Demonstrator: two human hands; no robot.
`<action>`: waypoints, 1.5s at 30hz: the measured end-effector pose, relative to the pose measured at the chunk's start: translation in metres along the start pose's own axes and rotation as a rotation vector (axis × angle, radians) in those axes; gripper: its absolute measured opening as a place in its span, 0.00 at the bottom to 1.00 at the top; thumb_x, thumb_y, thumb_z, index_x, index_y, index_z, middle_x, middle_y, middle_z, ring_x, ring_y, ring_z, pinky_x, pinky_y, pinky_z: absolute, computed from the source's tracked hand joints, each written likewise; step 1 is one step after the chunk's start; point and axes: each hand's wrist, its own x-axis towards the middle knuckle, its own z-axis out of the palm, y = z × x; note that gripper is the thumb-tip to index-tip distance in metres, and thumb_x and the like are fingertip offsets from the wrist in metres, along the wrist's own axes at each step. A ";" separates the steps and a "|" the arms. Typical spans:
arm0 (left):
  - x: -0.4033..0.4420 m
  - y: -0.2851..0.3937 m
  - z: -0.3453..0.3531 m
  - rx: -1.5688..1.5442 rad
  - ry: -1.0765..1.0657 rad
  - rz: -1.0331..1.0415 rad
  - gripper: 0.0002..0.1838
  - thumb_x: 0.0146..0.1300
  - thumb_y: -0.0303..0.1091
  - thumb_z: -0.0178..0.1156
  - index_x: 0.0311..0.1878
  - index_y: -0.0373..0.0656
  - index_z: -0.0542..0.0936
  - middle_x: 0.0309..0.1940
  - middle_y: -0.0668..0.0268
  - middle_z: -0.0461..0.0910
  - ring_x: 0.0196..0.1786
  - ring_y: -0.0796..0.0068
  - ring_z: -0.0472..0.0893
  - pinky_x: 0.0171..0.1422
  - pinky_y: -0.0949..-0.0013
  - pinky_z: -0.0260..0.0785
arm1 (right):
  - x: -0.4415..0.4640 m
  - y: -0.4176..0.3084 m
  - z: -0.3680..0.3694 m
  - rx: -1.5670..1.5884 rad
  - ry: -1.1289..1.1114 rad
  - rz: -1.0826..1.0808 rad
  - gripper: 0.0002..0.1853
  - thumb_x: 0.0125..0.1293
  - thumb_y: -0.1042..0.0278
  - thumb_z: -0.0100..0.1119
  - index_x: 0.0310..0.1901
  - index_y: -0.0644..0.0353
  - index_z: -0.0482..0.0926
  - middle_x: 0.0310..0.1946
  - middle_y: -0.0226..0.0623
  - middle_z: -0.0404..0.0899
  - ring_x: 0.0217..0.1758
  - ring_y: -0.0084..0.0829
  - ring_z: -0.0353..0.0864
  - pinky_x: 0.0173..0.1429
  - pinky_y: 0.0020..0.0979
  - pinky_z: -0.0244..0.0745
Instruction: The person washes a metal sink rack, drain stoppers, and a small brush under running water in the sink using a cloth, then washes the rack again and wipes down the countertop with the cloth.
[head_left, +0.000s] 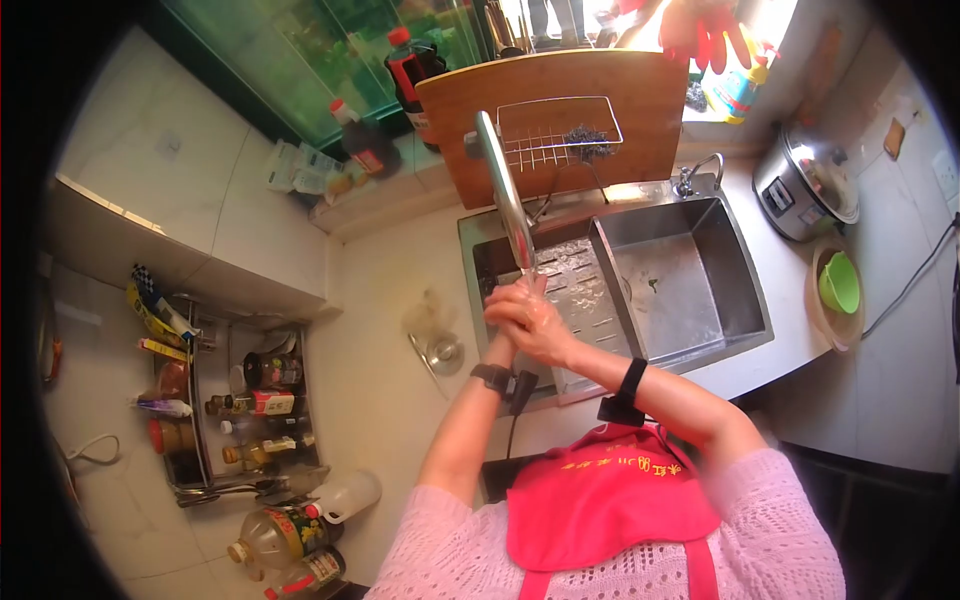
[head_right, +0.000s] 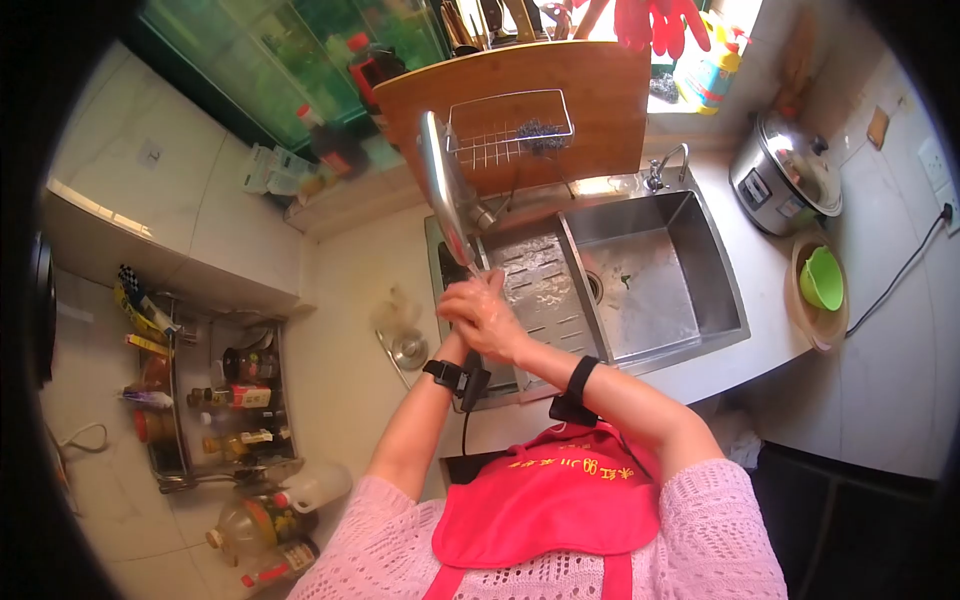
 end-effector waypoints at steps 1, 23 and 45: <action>0.008 0.002 0.003 0.131 -0.063 -0.100 0.09 0.71 0.38 0.52 0.42 0.44 0.76 0.39 0.68 0.74 0.37 0.73 0.70 0.43 0.67 0.65 | 0.008 0.012 0.001 0.019 -0.106 0.163 0.05 0.51 0.72 0.54 0.31 0.54 0.78 0.38 0.41 0.74 0.47 0.47 0.72 0.55 0.50 0.61; -0.019 0.073 -0.035 0.035 0.366 0.247 0.08 0.53 0.36 0.66 0.30 0.42 0.85 0.32 0.62 0.80 0.47 0.60 0.77 0.61 0.58 0.63 | -0.021 0.078 0.027 -0.864 -0.578 -0.199 0.31 0.62 0.65 0.49 0.68 0.63 0.60 0.67 0.47 0.63 0.74 0.45 0.54 0.75 0.48 0.50; 0.002 0.127 -0.057 0.301 0.011 -0.260 0.16 0.56 0.53 0.61 0.37 0.52 0.85 0.48 0.45 0.75 0.46 0.42 0.79 0.48 0.48 0.72 | -0.011 0.093 0.018 -0.676 -0.722 -0.189 0.26 0.68 0.64 0.39 0.68 0.55 0.60 0.71 0.41 0.57 0.73 0.36 0.57 0.75 0.39 0.52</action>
